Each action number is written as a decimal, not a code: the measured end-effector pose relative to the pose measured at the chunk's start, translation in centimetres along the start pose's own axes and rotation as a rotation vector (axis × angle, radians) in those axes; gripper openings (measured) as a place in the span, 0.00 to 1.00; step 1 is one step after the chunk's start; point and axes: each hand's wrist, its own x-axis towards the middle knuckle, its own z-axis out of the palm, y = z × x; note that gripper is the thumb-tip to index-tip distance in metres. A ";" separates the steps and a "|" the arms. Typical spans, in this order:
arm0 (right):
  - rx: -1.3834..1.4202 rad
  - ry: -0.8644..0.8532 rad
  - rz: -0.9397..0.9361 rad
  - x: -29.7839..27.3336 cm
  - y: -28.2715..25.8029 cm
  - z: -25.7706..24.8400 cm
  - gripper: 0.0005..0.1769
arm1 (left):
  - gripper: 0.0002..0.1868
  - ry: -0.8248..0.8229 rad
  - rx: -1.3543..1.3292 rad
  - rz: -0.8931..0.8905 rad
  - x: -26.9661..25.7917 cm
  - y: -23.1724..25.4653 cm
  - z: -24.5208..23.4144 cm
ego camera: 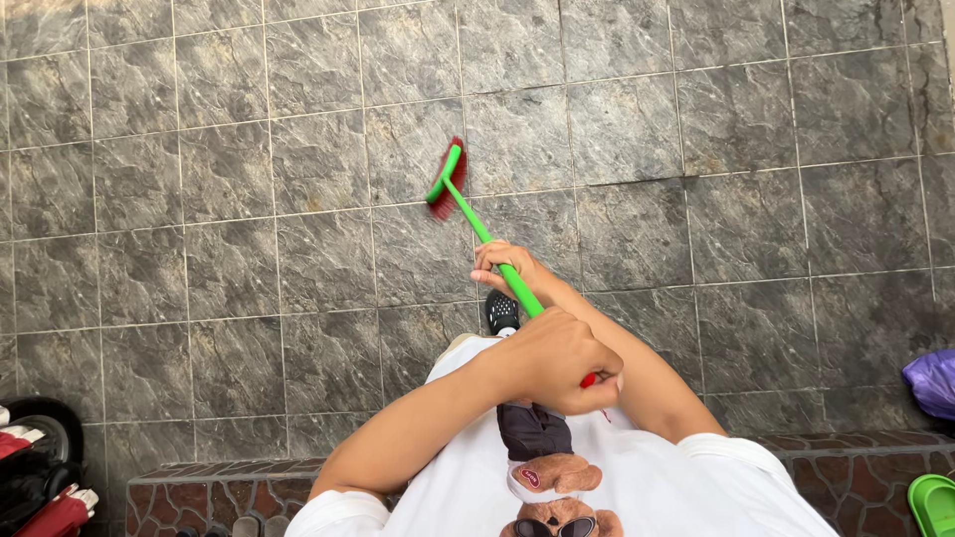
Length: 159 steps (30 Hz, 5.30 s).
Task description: The person sweeps a tiled floor using a green broom with red bristles. They move the broom back and forth across the surface, gathering debris into a red dustpan positioned nearby. The person navigates around a parked car and a covered scooter while cleaning.
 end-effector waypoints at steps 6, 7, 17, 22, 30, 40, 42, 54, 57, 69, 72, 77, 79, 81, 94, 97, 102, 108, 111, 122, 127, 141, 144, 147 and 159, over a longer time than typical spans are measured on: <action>-0.144 0.146 0.131 -1.2 1.8 -1.1 0.10 | 0.11 0.028 0.109 0.019 2.1 -2.6 3.8; -0.175 0.150 0.088 -1.2 0.4 -1.6 0.11 | 0.12 0.064 0.077 0.059 2.2 -1.7 3.7; -0.274 -0.056 0.223 -13.0 -20.3 -8.6 0.25 | 0.14 0.079 -0.486 0.648 2.3 13.5 -1.1; -0.344 -0.009 0.575 -25.3 -22.0 -15.3 0.27 | 0.17 0.132 -0.808 0.387 7.2 13.6 7.1; -0.527 0.189 0.887 -41.7 -17.3 -24.0 0.09 | 0.21 -0.007 -1.012 0.001 15.4 8.2 21.0; -0.468 0.548 0.805 -42.2 -12.3 -23.8 0.14 | 0.19 0.000 -0.708 0.046 19.6 6.1 24.1; -0.392 0.531 0.757 -38.8 -13.4 -23.3 0.13 | 0.19 0.019 -0.681 0.053 18.8 7.1 21.1; -0.003 0.303 0.274 -18.4 -12.6 -15.3 0.21 | 0.10 -0.001 -0.270 0.067 13.4 12.2 5.8; 0.069 0.219 0.266 -14.1 -8.8 -14.1 0.21 | 0.08 0.050 -0.205 0.013 12.4 10.5 4.8; -0.056 -0.037 0.179 -3.3 2.9 -13.4 0.13 | 0.09 0.139 -0.025 -0.057 13.1 -2.9 7.0; -0.215 0.059 0.105 -0.5 -1.5 -14.7 0.11 | 0.13 0.298 -0.042 0.064 13.3 -1.3 3.6; -0.299 -0.085 0.047 0.0 -11.0 -17.4 0.14 | 0.21 0.428 -0.106 0.363 10.6 6.8 -5.2; -0.227 -0.057 0.147 -2.1 -13.5 -18.8 0.16 | 0.19 0.430 -0.319 0.368 10.6 9.3 -6.9; -0.215 -0.024 0.228 -4.0 -14.4 -21.3 0.18 | 0.18 0.465 -0.459 0.415 12.7 9.4 -6.2; -0.423 0.194 0.905 -29.9 -9.9 -47.0 0.17 | 0.20 0.019 -0.952 0.028 35.9 -0.7 14.0; -0.588 0.284 0.778 -33.7 -7.8 -50.7 0.12 | 0.20 0.097 -0.883 -0.066 40.7 -3.3 18.5; -0.762 0.432 0.638 -36.4 -3.7 -51.7 0.09 | 0.17 0.187 -0.772 -0.095 44.1 -4.4 22.4; -0.408 0.568 0.588 -31.6 -3.7 -47.7 0.16 | 0.19 0.183 -0.613 -0.078 42.1 -1.6 17.2; -0.245 0.493 0.457 -27.3 -5.5 -45.6 0.18 | 0.18 0.147 -0.591 -0.075 40.3 1.3 12.5; 0.166 0.062 0.148 -9.3 -2.9 -35.0 0.20 | 0.08 0.178 -0.134 -0.129 33.3 5.6 2.7; 0.110 -0.061 0.012 -1.2 4.9 -30.2 0.18 | 0.10 0.254 0.057 -0.189 30.6 -1.2 2.2; -0.072 -0.196 -0.071 4.3 -7.3 -31.6 0.18 | 0.20 0.392 0.022 0.394 25.6 3.8 -6.4; -0.096 -0.226 0.059 0.8 -10.6 -34.4 0.21 | 0.14 0.282 -0.215 0.512 26.8 4.9 -8.3; -0.226 -0.157 0.183 -4.3 -10.8 -40.5 0.23 | 0.18 0.305 -0.496 0.403 30.4 4.2 -6.2; -0.616 0.055 0.864 -29.2 -5.2 -67.6 0.13 | 0.22 0.123 -0.739 0.051 55.4 -5.6 14.2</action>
